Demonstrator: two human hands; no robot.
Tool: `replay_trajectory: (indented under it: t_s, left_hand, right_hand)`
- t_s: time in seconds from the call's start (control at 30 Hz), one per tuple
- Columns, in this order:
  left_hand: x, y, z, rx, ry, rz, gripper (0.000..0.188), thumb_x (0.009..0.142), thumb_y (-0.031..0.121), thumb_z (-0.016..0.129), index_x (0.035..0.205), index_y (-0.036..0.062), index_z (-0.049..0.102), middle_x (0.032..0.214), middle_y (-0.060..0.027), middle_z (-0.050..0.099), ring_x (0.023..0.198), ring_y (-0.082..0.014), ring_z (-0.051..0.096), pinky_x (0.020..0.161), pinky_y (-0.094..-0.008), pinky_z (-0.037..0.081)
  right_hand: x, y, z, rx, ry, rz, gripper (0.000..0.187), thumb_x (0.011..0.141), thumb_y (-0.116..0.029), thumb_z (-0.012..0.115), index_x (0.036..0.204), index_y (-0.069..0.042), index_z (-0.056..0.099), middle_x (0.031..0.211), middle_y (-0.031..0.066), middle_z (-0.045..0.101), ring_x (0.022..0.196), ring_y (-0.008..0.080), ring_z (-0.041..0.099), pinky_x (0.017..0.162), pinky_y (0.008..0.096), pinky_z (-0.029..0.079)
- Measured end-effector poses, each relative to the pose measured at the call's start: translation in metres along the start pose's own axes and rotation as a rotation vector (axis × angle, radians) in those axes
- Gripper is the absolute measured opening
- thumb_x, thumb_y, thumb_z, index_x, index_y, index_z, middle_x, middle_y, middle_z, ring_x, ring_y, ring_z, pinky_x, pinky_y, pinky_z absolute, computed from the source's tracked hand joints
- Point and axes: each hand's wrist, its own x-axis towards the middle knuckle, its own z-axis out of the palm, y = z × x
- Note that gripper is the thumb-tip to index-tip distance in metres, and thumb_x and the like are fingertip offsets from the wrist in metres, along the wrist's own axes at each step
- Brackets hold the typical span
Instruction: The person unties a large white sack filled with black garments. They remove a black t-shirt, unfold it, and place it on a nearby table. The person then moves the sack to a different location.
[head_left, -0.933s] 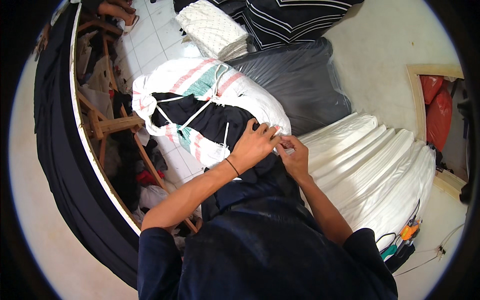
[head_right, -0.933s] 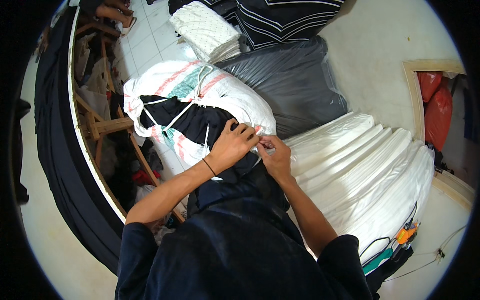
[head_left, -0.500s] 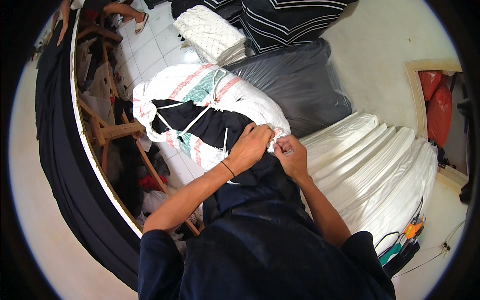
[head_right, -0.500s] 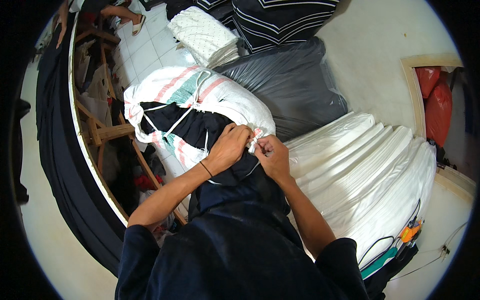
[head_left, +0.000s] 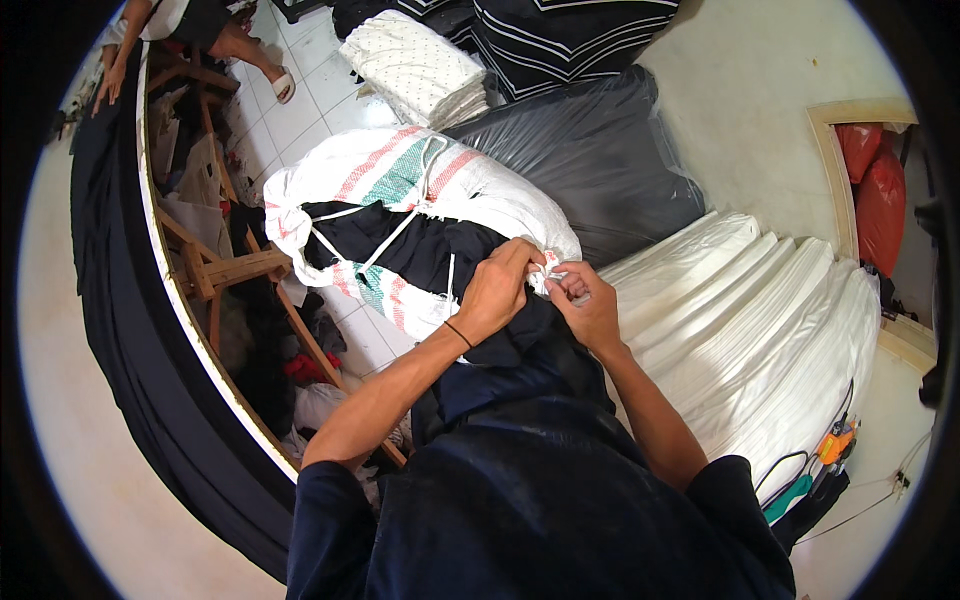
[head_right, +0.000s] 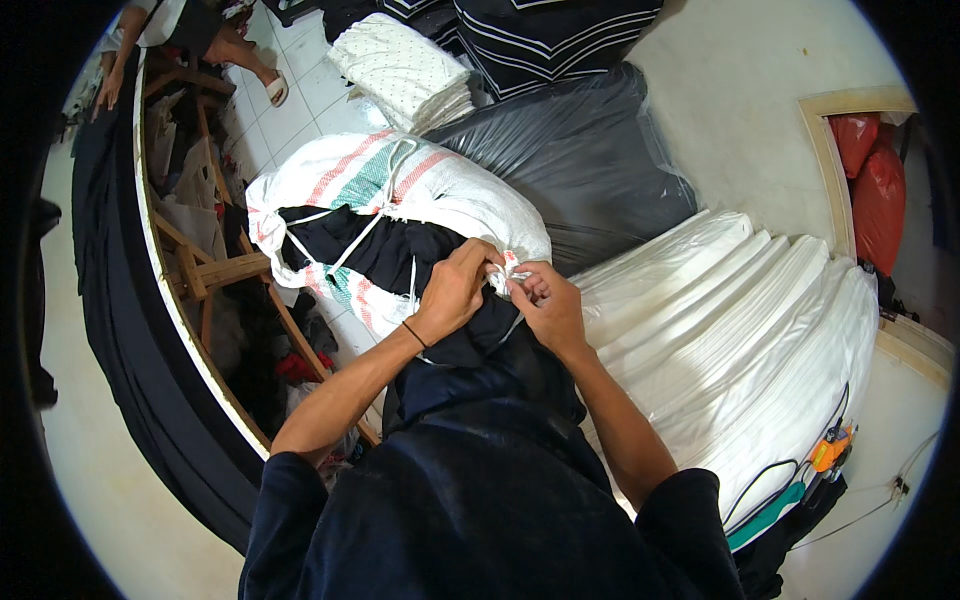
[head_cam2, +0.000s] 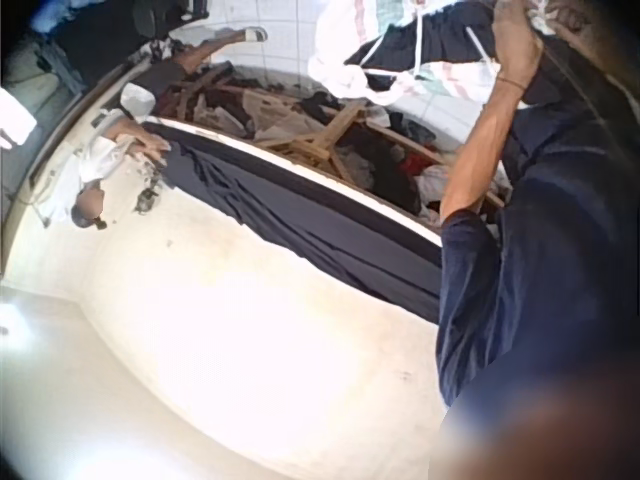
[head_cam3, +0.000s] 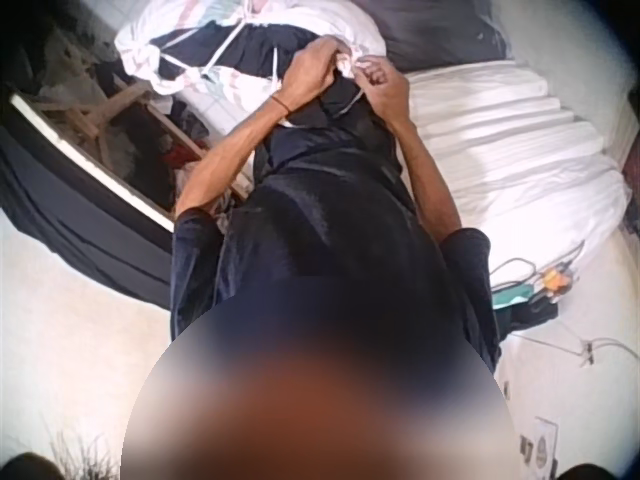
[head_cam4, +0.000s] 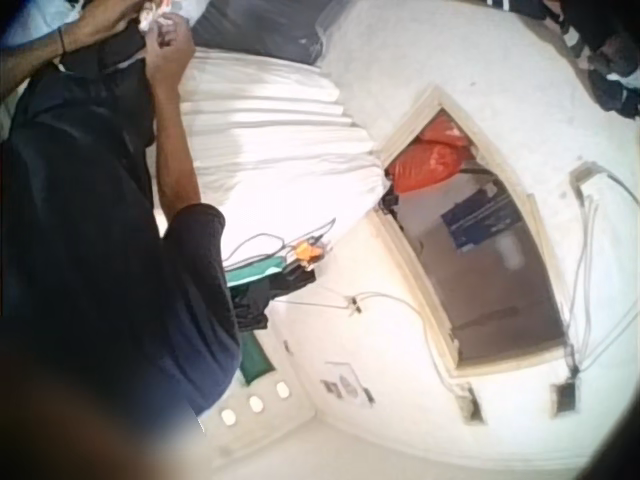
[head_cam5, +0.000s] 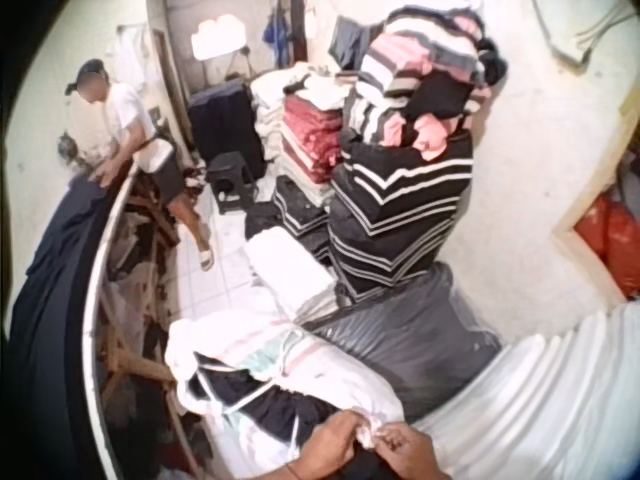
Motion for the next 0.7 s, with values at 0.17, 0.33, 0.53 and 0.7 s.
replay_trajectory:
  t_s: [0.17, 0.33, 0.53, 0.7]
  left_hand:
    - [0.003, 0.01, 0.0, 0.014, -0.042, -0.129, 0.034, 0.087, -0.016, 0.063, 0.117, 0.0003, 0.064, 0.117, -0.0187, 0.068, 0.111, -0.0425, 0.068, 0.1, -0.0494, 0.055]
    - [0.006, 0.009, -0.012, 0.316, -0.229, 0.08, 0.039, 0.089, -0.003, 0.072, 0.127, 0.0008, 0.066, 0.122, -0.0188, 0.067, 0.118, -0.0415, 0.066, 0.107, -0.0489, 0.053]
    - [0.008, 0.004, -0.019, 0.178, -0.232, 0.132, 0.03, 0.096, 0.004, 0.074, 0.126, 0.0014, 0.068, 0.122, -0.0158, 0.071, 0.114, -0.0344, 0.071, 0.109, -0.0427, 0.054]
    - [0.027, 0.003, -0.029, -0.774, 0.036, -0.41, 0.019, 0.116, 0.013, 0.064, 0.128, -0.0012, 0.063, 0.121, -0.0078, 0.073, 0.118, -0.0159, 0.069, 0.109, -0.0342, 0.051]
  right_hand:
    - [0.002, 0.002, 0.011, -0.167, 0.147, -0.216, 0.029, 0.092, -0.005, 0.089, 0.117, -0.004, 0.073, 0.091, 0.0056, 0.075, 0.083, 0.0153, 0.069, 0.08, 0.0319, 0.056]
    - [0.002, 0.006, 0.014, -0.005, 0.153, -0.059, 0.03, 0.091, -0.005, 0.09, 0.115, -0.003, 0.071, 0.096, 0.0078, 0.077, 0.091, 0.0178, 0.073, 0.085, 0.0339, 0.057]
    - [0.002, 0.008, 0.001, -0.04, 0.028, -0.096, 0.025, 0.094, -0.006, 0.088, 0.114, -0.002, 0.072, 0.098, 0.0076, 0.078, 0.088, 0.0166, 0.074, 0.085, 0.0322, 0.057]
    - [0.004, 0.014, 0.001, 0.151, 0.022, 0.144, 0.024, 0.093, -0.004, 0.086, 0.112, -0.002, 0.072, 0.095, 0.0079, 0.077, 0.089, 0.0162, 0.073, 0.083, 0.0333, 0.058]
